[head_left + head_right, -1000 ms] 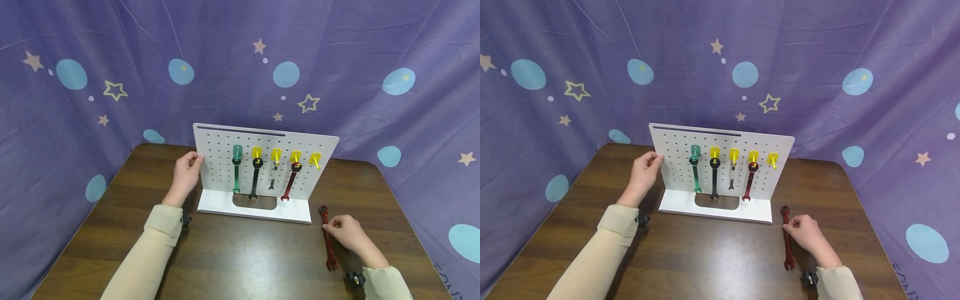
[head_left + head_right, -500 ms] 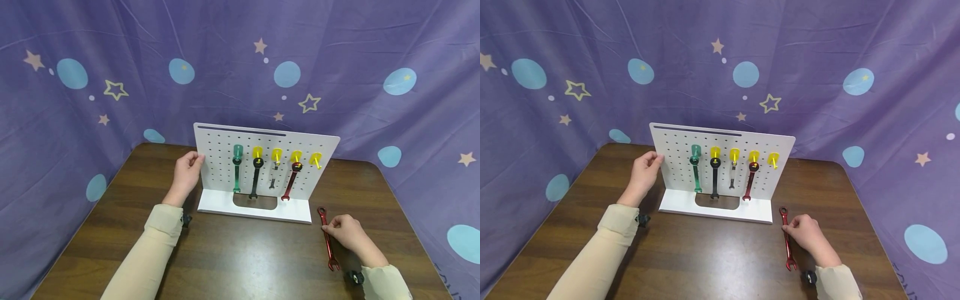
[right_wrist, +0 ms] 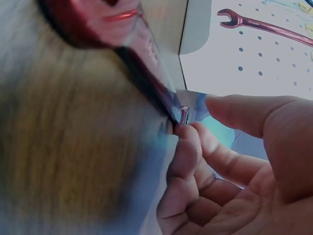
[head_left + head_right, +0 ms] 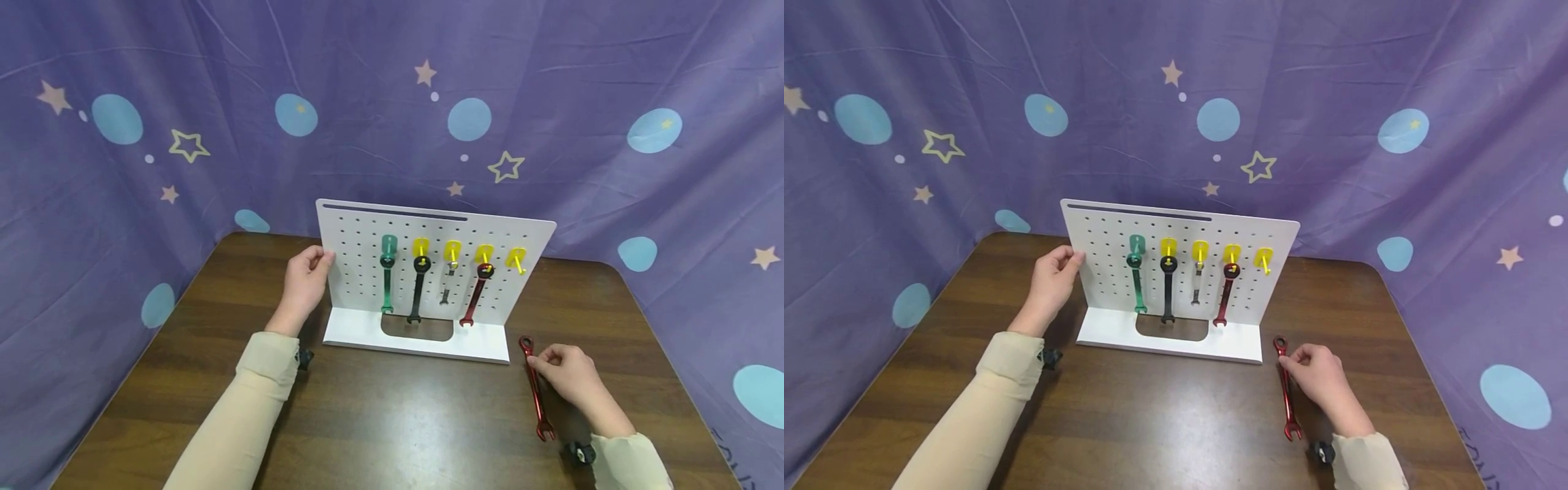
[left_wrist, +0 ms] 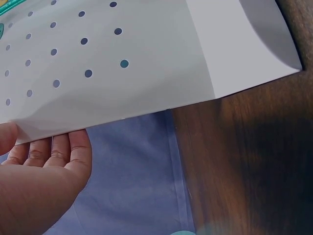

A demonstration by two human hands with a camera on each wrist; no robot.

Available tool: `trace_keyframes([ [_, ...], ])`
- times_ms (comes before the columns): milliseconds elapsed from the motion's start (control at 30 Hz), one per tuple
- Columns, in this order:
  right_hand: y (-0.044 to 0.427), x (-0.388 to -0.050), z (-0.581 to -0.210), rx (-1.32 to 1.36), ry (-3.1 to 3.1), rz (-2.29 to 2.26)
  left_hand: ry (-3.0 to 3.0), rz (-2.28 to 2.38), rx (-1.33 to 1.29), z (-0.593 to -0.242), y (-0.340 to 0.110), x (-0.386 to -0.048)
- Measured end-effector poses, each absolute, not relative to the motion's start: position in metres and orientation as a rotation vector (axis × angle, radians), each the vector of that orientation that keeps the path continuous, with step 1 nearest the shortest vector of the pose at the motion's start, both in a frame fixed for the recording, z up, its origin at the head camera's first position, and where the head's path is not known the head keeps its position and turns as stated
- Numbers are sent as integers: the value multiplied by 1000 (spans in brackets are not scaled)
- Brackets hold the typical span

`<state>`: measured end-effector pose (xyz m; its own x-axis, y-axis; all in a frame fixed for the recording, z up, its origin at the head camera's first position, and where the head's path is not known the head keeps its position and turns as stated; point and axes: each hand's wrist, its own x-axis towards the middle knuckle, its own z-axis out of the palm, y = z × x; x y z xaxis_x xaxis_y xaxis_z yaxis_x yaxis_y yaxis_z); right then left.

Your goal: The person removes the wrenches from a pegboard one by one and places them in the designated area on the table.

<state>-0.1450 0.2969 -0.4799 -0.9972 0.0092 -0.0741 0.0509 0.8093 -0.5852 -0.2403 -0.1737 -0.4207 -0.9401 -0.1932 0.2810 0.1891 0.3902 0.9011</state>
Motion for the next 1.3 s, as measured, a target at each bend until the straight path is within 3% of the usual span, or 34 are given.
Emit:
trace_keyframes([
  [533,283,-156,-473,-72,2952,-1329,-2299,-1586,20,-421,-175,-238],
  [1300,250,-170,-460,-199,2978,-1392,-2325,-1552,-19,-423,-176,-242],
])
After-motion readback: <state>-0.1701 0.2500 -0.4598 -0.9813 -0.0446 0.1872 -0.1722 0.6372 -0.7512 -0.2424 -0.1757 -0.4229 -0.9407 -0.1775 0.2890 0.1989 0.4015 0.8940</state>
